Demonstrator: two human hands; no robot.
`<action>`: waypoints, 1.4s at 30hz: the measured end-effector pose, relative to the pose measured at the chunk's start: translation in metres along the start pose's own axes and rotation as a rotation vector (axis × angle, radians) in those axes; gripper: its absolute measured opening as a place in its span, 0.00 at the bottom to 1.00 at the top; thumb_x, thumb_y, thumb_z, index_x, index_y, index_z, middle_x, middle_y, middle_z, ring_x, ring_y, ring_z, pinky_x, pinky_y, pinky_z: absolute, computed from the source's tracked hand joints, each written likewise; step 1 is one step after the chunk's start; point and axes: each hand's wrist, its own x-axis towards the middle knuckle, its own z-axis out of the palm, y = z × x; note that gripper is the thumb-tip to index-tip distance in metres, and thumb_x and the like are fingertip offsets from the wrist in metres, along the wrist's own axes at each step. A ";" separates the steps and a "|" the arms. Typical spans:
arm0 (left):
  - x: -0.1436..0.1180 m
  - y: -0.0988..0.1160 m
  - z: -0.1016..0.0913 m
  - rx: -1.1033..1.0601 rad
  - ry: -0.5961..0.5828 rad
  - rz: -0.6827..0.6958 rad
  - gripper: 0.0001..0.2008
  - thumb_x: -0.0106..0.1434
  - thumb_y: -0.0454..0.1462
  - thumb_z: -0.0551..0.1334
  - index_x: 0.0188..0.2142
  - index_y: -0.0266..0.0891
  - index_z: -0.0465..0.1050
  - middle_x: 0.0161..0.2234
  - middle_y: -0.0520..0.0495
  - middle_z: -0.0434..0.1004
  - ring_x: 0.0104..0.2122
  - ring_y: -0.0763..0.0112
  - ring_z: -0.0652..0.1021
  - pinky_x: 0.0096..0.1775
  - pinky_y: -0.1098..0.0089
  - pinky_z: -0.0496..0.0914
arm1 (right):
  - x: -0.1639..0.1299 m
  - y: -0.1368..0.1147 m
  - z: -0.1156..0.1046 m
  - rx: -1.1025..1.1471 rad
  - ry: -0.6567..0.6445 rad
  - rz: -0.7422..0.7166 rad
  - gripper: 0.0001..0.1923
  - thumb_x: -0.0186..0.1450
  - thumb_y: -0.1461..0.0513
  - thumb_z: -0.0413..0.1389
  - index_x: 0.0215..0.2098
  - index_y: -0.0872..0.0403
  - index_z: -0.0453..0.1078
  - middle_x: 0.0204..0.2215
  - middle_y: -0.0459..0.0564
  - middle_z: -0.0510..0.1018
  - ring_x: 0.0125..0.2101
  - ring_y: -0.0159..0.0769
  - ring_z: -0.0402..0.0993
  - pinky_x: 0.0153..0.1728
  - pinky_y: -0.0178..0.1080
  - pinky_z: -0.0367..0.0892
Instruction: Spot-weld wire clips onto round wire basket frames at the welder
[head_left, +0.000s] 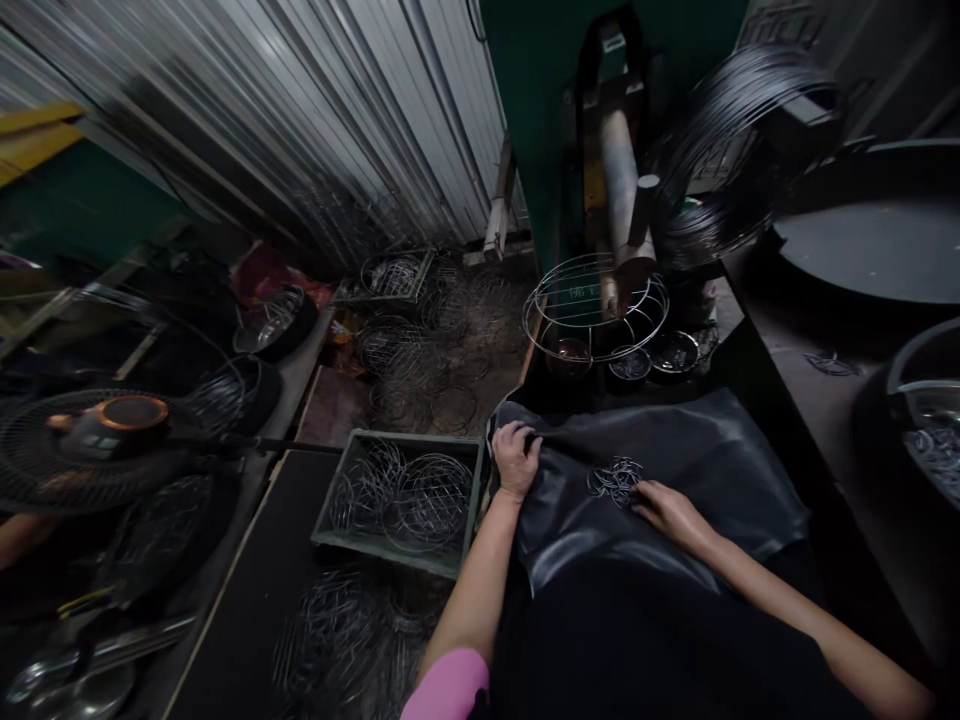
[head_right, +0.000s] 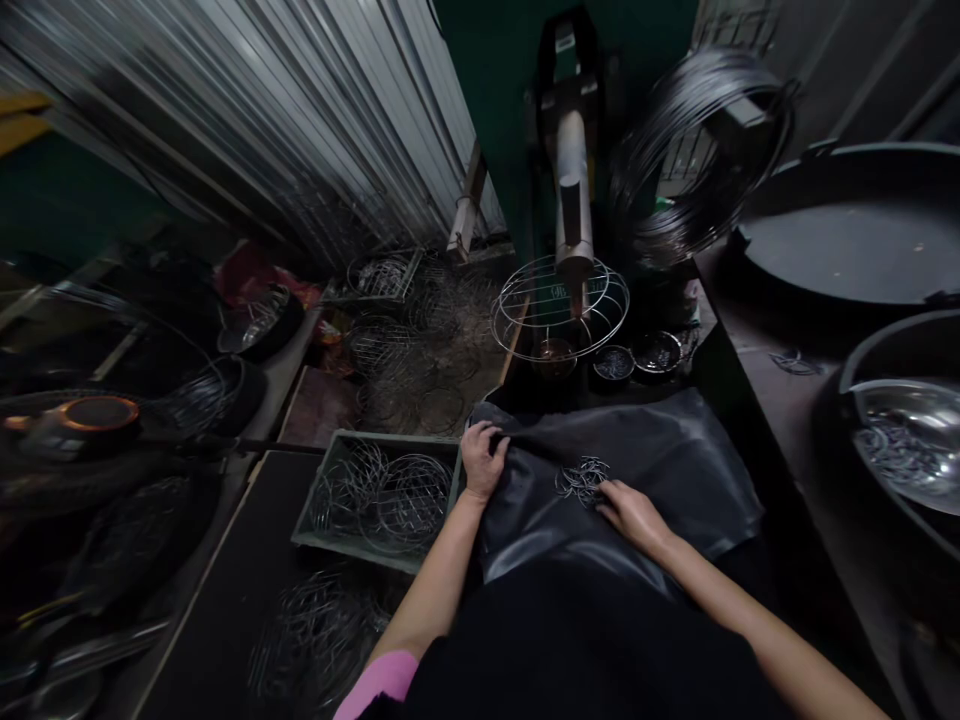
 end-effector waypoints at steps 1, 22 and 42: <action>0.006 -0.006 -0.002 -0.023 0.032 -0.099 0.13 0.59 0.43 0.60 0.41 0.38 0.71 0.43 0.39 0.73 0.47 0.60 0.71 0.52 0.57 0.62 | 0.002 0.000 -0.005 0.012 0.028 0.005 0.09 0.63 0.63 0.49 0.40 0.53 0.68 0.35 0.53 0.74 0.35 0.40 0.72 0.38 0.40 0.68; 0.041 -0.034 -0.003 0.092 -0.090 -0.477 0.08 0.60 0.37 0.56 0.36 0.37 0.71 0.36 0.41 0.74 0.40 0.62 0.73 0.44 0.63 0.65 | 0.060 -0.021 -0.040 -0.418 -0.203 0.093 0.10 0.64 0.68 0.48 0.43 0.56 0.66 0.38 0.55 0.74 0.37 0.40 0.73 0.35 0.35 0.63; 0.047 0.006 -0.001 -0.070 -0.106 -0.241 0.07 0.56 0.32 0.58 0.36 0.38 0.71 0.39 0.43 0.73 0.44 0.62 0.71 0.49 0.60 0.64 | 0.030 0.004 -0.048 -0.525 -0.140 0.158 0.10 0.59 0.68 0.49 0.25 0.60 0.71 0.28 0.68 0.74 0.24 0.52 0.75 0.23 0.47 0.67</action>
